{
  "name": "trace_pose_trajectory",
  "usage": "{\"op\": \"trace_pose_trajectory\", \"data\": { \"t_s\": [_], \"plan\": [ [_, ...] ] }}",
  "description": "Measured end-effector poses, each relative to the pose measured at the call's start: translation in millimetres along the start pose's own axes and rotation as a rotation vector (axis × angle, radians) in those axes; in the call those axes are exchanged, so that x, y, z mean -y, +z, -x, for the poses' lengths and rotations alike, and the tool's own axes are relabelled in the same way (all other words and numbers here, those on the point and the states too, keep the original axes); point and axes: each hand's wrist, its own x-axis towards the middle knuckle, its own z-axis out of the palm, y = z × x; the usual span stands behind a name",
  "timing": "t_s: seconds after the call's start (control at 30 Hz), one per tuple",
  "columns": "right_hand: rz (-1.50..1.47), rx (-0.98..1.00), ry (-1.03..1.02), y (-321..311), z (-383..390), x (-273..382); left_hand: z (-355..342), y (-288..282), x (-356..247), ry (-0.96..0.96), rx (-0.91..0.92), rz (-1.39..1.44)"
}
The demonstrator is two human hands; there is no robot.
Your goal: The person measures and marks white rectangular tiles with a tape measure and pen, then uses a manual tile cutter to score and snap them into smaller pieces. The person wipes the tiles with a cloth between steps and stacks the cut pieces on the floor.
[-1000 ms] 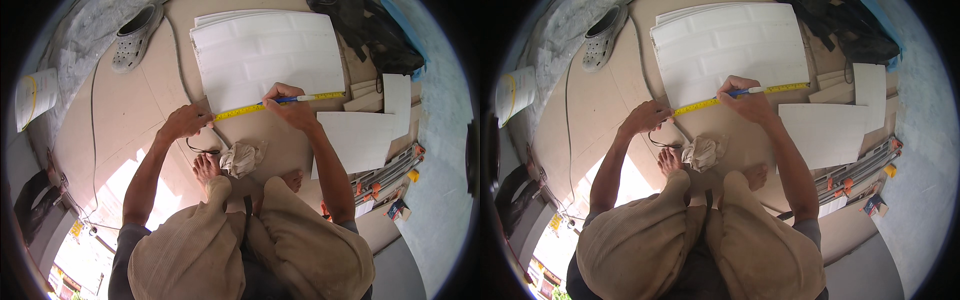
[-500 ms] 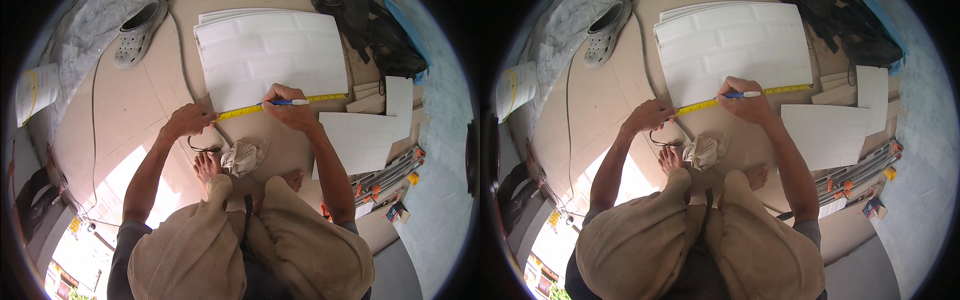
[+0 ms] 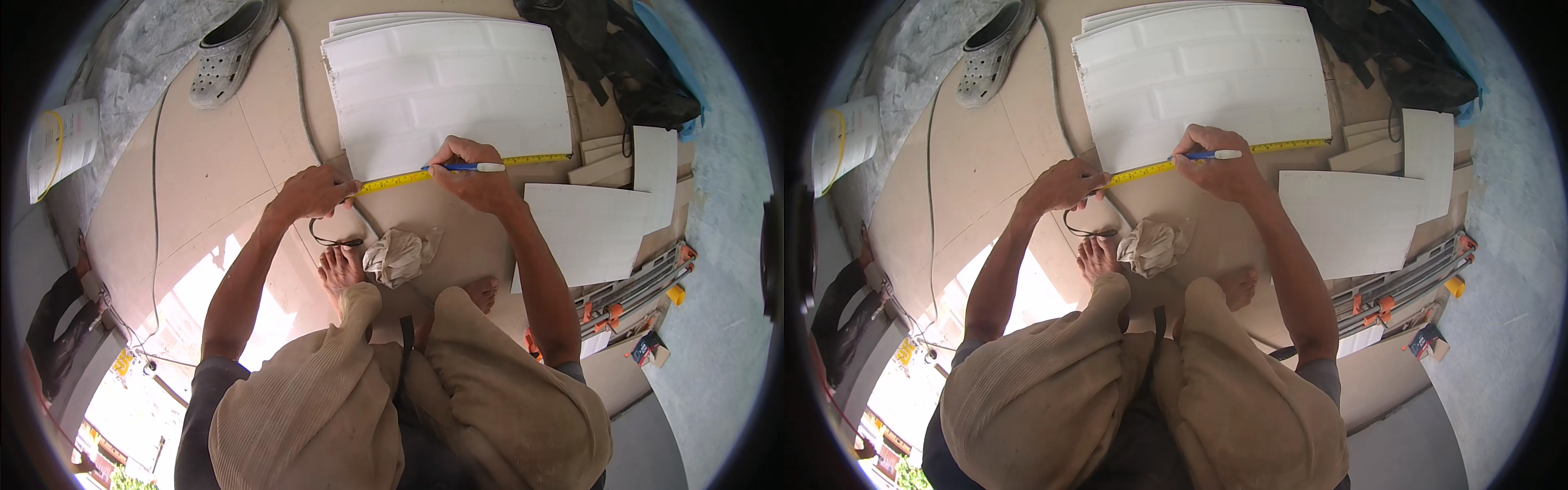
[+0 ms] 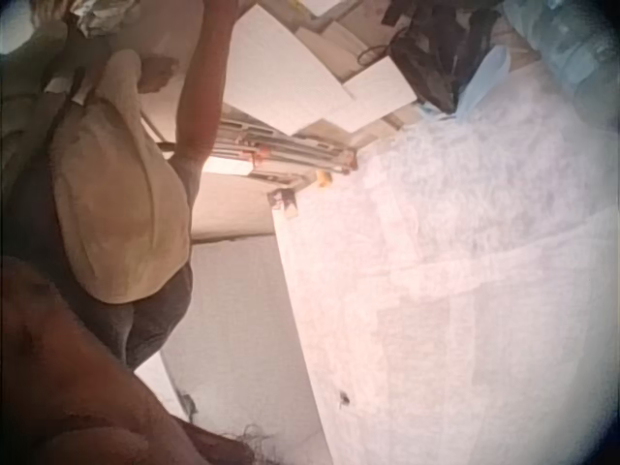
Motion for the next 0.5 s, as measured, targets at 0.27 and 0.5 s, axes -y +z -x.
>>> {"op": "trace_pose_trajectory", "data": {
  "t_s": [0.27,0.5],
  "plan": [
    [-0.020,0.002,-0.014,0.4,0.0,-3.4,-1.1,0.6,0.4,-0.003,0.006,0.010],
    [0.001,0.000,-0.014,0.6,-0.5,-1.6,0.2,-0.7,-0.5,-0.003,0.009,0.019]
  ]
}}
